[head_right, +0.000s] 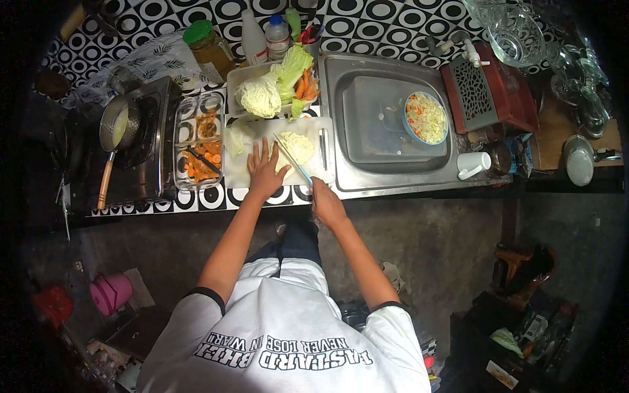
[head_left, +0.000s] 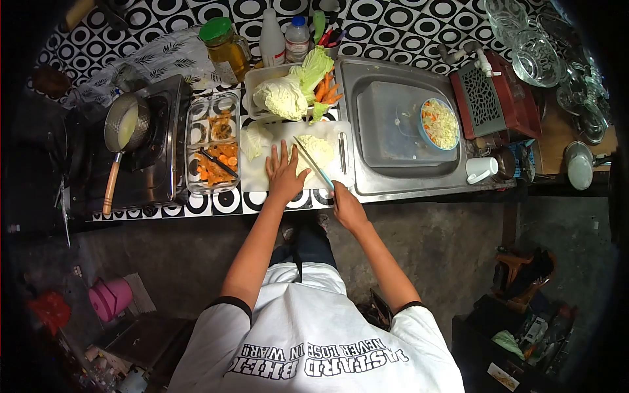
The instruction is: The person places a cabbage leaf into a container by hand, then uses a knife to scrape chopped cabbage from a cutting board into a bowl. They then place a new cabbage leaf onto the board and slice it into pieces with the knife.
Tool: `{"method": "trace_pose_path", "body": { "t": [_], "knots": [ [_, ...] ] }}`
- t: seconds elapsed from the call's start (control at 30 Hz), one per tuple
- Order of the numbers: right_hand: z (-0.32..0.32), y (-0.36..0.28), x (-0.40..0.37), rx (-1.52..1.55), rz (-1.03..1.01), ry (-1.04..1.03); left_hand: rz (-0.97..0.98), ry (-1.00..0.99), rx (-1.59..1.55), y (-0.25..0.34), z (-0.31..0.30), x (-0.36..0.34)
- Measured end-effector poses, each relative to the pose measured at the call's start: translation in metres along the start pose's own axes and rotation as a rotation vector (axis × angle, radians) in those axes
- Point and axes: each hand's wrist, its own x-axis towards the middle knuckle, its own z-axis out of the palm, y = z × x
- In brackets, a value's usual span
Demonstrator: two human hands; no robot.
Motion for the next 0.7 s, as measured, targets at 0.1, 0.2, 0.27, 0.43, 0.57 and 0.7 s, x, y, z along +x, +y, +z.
{"method": "trace_pose_path", "body": {
  "t": [0.1, 0.2, 0.27, 0.43, 0.57, 0.7],
  "knots": [
    [-0.0005, 0.0010, -0.0003, 0.019, -0.021, 0.017, -0.004, -0.006, -0.004, 0.0009, -0.0018, 0.0001],
    [0.0007, 0.0039, -0.0001, 0.012, -0.040, 0.019, -0.008, -0.012, 0.003, 0.0009, -0.0015, 0.0001],
    [0.0021, 0.0054, -0.0001, 0.006, -0.046, 0.032, -0.009, -0.010, 0.001, 0.0006, -0.0007, 0.0005],
    [0.0016, 0.0031, -0.0010, 0.012, -0.044, 0.032, -0.007, -0.014, 0.011, 0.0006, -0.0009, 0.0003],
    [0.0064, 0.0033, -0.0023, 0.044, -0.056, 0.055, -0.001, 0.007, 0.008, -0.0004, 0.0008, 0.0004],
    [0.0063, -0.0032, -0.0029, 0.079, -0.037, 0.062, 0.008, 0.035, 0.009, -0.0017, 0.0030, 0.0009]
  ]
}}
